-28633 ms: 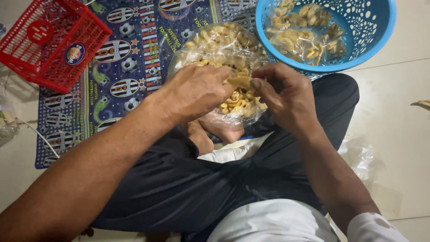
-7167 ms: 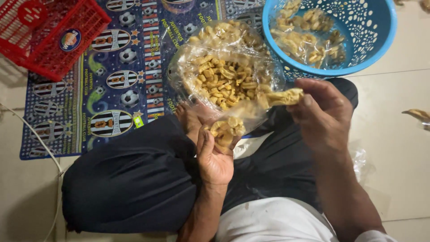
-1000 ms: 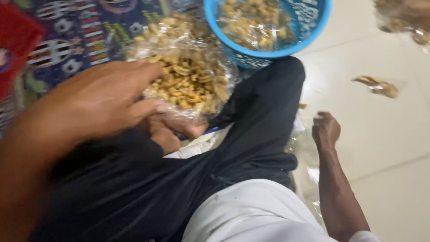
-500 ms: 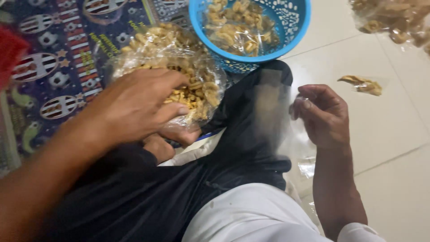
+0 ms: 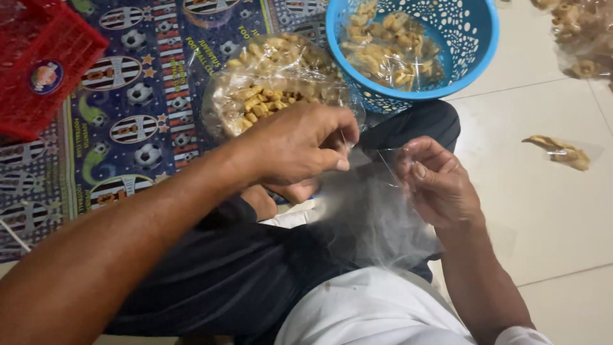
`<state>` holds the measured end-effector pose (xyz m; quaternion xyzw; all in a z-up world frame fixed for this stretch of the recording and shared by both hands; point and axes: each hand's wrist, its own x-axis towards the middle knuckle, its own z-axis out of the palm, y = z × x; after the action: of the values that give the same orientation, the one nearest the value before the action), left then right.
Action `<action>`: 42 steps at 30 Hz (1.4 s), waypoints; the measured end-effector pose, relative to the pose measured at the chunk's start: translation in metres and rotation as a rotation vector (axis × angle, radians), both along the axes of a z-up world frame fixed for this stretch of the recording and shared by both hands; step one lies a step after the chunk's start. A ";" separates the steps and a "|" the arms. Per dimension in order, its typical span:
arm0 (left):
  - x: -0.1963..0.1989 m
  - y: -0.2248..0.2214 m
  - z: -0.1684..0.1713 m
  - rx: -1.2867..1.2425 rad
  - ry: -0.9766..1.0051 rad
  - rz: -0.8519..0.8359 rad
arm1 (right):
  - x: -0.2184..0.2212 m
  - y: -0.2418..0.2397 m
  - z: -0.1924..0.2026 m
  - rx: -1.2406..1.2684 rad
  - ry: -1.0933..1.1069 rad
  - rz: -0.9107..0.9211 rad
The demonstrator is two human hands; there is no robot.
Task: Packaging small fried snacks into individual plastic bags by hand
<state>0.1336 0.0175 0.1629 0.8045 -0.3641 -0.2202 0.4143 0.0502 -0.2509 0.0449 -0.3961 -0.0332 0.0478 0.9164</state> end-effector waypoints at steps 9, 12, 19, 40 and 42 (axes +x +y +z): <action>0.004 -0.003 -0.014 -0.065 0.178 0.137 | -0.010 0.019 0.008 -0.011 -0.055 0.270; -0.001 -0.004 -0.007 -0.093 0.183 0.149 | -0.019 0.018 0.019 -0.344 -0.054 0.141; 0.005 0.004 0.002 -0.143 0.027 0.157 | -0.018 0.004 -0.029 -0.292 0.136 -0.026; 0.009 0.016 0.010 -0.208 0.108 0.387 | -0.095 -0.262 -0.284 -0.931 1.117 -0.780; 0.010 0.016 0.008 -0.213 0.139 0.432 | -0.093 -0.236 -0.276 -1.375 0.667 -1.027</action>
<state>0.1439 0.0333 0.1713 0.7984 -0.1756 -0.1419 0.5583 -0.0423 -0.4872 -0.2311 -0.7854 0.4482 -0.2441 0.3502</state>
